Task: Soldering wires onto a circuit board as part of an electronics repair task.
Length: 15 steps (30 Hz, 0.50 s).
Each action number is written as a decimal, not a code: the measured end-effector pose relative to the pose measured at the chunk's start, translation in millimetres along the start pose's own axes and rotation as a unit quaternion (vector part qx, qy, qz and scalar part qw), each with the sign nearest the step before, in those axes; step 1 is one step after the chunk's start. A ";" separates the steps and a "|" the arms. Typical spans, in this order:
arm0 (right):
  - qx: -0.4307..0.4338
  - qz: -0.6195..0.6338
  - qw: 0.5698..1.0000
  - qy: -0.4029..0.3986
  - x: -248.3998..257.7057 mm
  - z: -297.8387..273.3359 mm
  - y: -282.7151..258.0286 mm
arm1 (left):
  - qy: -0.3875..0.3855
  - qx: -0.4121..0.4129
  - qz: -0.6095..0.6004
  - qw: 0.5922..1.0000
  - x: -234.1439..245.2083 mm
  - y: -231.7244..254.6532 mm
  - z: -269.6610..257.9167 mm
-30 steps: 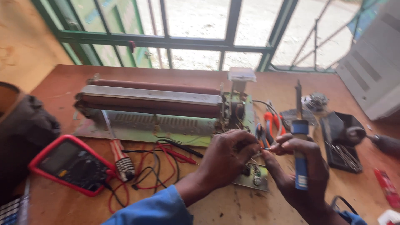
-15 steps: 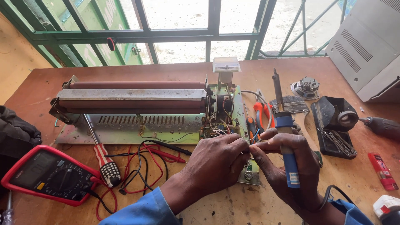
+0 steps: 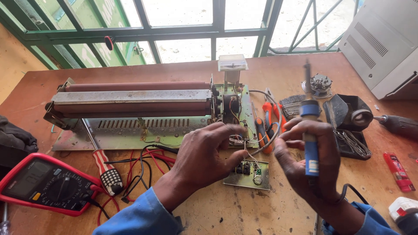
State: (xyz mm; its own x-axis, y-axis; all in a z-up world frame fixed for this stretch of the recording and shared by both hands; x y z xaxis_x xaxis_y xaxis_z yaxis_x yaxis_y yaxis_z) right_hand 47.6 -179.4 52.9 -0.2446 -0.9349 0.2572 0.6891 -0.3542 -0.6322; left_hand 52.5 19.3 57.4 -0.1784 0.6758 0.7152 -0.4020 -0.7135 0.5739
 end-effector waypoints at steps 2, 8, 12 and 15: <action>-0.006 -0.013 1.000 0.007 2.5 3.8 2.3 | 0.026 -0.019 0.006 0.999 -1.8 -4.0 0.1; 0.015 -0.053 0.998 0.031 12.8 11.7 3.8 | -0.015 -0.019 0.069 0.997 0.5 -15.1 6.0; 0.072 -0.104 0.992 0.020 21.1 17.4 4.3 | -0.045 0.012 0.070 0.996 6.9 -23.1 9.6; 0.070 -0.115 0.991 0.009 21.3 16.2 10.6 | -0.041 -0.019 0.057 0.997 16.8 -18.3 11.0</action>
State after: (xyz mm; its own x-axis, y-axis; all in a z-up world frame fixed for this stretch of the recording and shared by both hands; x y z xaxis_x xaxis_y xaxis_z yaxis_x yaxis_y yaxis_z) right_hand 60.8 -202.7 63.5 -0.4172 -0.8310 0.3681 0.7015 -0.5519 -0.4509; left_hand 66.7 41.7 63.3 -0.1522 0.5724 0.8057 -0.4166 -0.7764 0.4729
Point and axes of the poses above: each hand's wrist, its own z-axis towards the middle knuckle, its own x-axis out of the back of the hand, y = z × x, the point moved 5 cm from there along z, towards the middle knuckle, and after that the axes turned 5 degrees about x, right-handed, at the moved point
